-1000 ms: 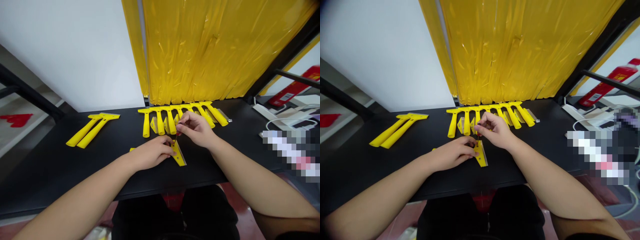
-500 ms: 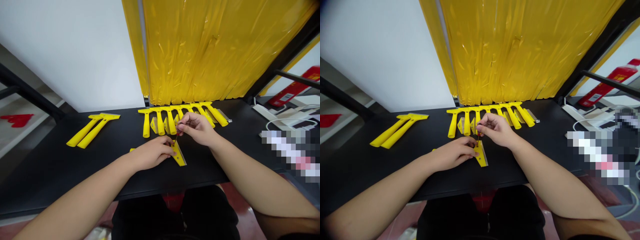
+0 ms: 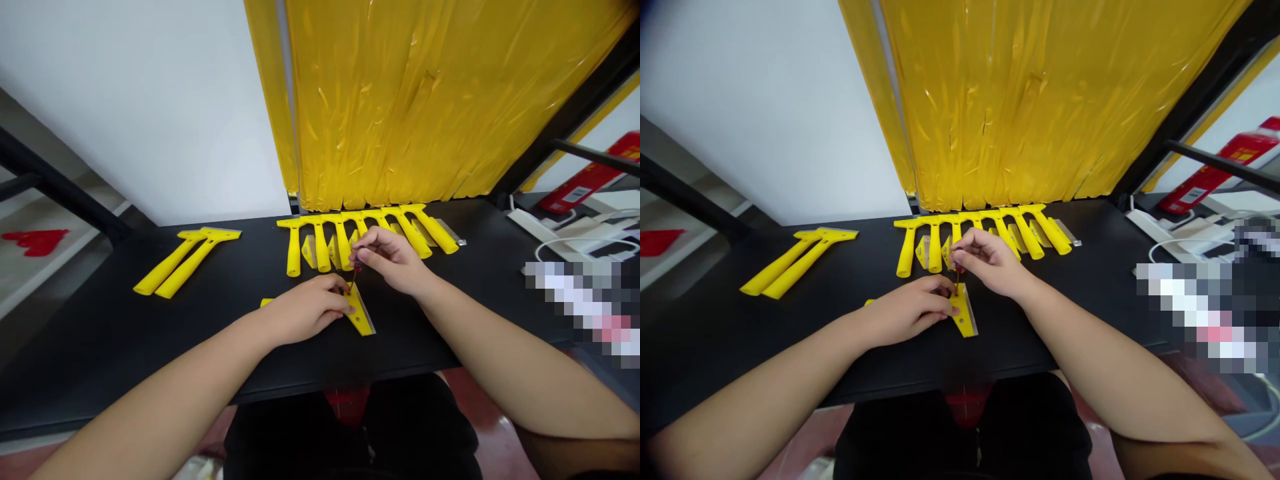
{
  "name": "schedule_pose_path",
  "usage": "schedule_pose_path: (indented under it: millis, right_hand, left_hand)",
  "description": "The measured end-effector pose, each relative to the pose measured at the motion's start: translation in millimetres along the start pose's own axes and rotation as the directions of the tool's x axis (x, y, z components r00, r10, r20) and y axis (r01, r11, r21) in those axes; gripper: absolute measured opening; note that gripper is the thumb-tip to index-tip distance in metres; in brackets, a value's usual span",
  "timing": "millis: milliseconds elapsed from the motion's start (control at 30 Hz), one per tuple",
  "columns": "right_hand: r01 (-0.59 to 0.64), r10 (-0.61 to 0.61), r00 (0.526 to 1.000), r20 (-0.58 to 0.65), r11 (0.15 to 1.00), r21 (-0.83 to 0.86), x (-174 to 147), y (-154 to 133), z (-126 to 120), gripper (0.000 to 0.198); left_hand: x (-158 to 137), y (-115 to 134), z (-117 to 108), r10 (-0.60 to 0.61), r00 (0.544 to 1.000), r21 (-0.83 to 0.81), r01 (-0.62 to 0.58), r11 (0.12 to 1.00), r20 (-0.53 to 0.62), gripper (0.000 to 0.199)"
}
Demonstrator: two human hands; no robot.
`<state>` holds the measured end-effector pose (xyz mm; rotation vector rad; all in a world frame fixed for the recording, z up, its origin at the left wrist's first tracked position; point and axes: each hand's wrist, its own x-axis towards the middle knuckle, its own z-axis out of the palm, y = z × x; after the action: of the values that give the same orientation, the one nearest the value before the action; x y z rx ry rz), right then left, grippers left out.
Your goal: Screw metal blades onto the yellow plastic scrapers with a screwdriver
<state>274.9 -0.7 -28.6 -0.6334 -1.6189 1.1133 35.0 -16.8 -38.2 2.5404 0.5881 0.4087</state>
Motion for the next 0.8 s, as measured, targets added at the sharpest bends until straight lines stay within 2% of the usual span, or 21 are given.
schedule_pose_path:
  millis: [233,367,600,700,800]
  right_hand:
    - [0.077,-0.116,0.978,-0.176,0.974,-0.211,-3.2,8.2,5.4,0.017]
    - [0.06,-0.13,0.969,-0.209,0.949,-0.31,-5.1,6.4,6.9,0.017]
    - [-0.032,0.008,0.965,-0.264,0.995,-0.09,-2.8,1.1,7.1,0.034]
    - [-0.026,0.026,0.98,-0.198,1.0,0.007,-1.8,2.7,3.5,0.031]
    - [-0.047,0.053,0.997,-0.06,0.994,0.104,-0.6,2.6,3.2,0.022]
  left_hand:
    - [-0.2,2.1,1.5,-0.004,1.0,0.038,0.004,0.999,-0.002,0.024]
    - [-0.7,0.9,3.4,0.006,1.0,0.055,-0.005,0.998,-0.013,0.025]
    - [0.2,0.3,2.1,-0.009,1.0,0.034,0.009,0.999,0.0,0.024]
    - [0.7,1.5,0.5,-0.012,1.0,0.03,0.012,0.999,0.009,0.024]
    - [0.7,1.9,-0.1,-0.021,1.0,0.024,0.02,0.999,0.018,0.024]
